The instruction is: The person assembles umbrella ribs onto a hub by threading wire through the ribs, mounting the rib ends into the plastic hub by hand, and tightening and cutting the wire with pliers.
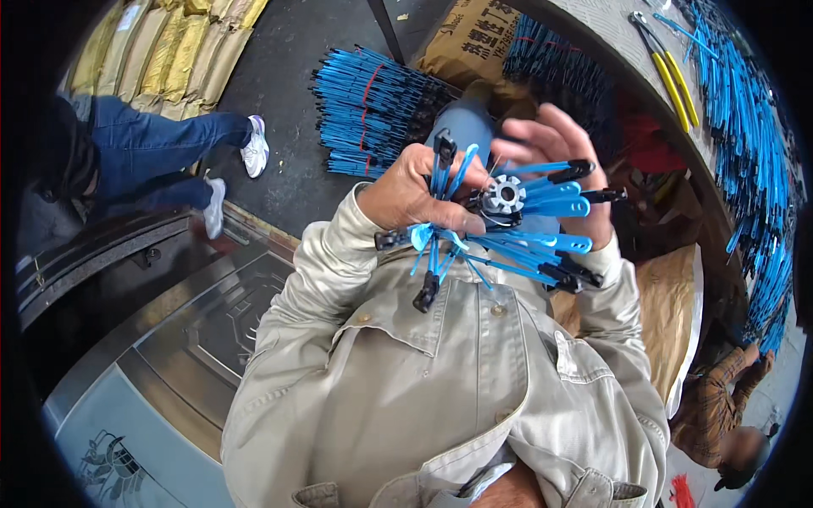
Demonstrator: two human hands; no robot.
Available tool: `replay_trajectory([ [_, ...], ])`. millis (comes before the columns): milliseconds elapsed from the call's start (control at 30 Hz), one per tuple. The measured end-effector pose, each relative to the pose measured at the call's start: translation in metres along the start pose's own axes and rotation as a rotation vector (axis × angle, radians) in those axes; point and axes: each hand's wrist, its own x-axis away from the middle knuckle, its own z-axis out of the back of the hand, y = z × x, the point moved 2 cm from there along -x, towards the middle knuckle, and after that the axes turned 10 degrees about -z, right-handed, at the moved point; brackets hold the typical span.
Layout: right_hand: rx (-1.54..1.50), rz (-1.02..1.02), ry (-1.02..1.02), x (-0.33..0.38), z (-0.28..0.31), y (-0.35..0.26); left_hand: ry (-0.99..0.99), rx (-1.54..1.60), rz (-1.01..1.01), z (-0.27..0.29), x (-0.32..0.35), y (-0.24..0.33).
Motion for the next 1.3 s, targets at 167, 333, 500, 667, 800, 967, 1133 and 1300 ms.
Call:
replay_trajectory([
  [167,0.366,0.2,0.065,0.02,-0.008,0.021,-0.002,-0.016,-0.041,-0.007,-0.004,-0.001],
  [333,0.373,-0.03,0.129,0.024,-0.015,-0.001,0.034,0.108,-0.072,-0.015,-0.007,0.001],
  [500,0.354,-0.175,0.215,0.025,-0.022,-0.013,0.059,-0.01,-0.128,-0.017,-0.006,-0.003],
  [667,0.472,-0.024,0.357,0.026,-0.023,-0.006,-0.011,-0.119,-0.088,-0.018,-0.006,0.001],
  [800,0.454,0.018,0.302,0.026,-0.022,-0.006,0.057,-0.091,-0.08,-0.021,0.003,0.002],
  [967,0.362,0.011,0.131,0.025,-0.022,-0.01,0.091,0.005,-0.138,-0.027,0.005,0.001],
  [1133,0.483,-0.194,0.044,0.019,-0.029,-0.03,0.044,-0.122,-0.174,-0.024,0.002,0.008],
  [1300,0.393,-0.222,0.138,0.016,-0.03,-0.026,0.075,-0.218,-0.038,-0.023,0.005,0.008],
])
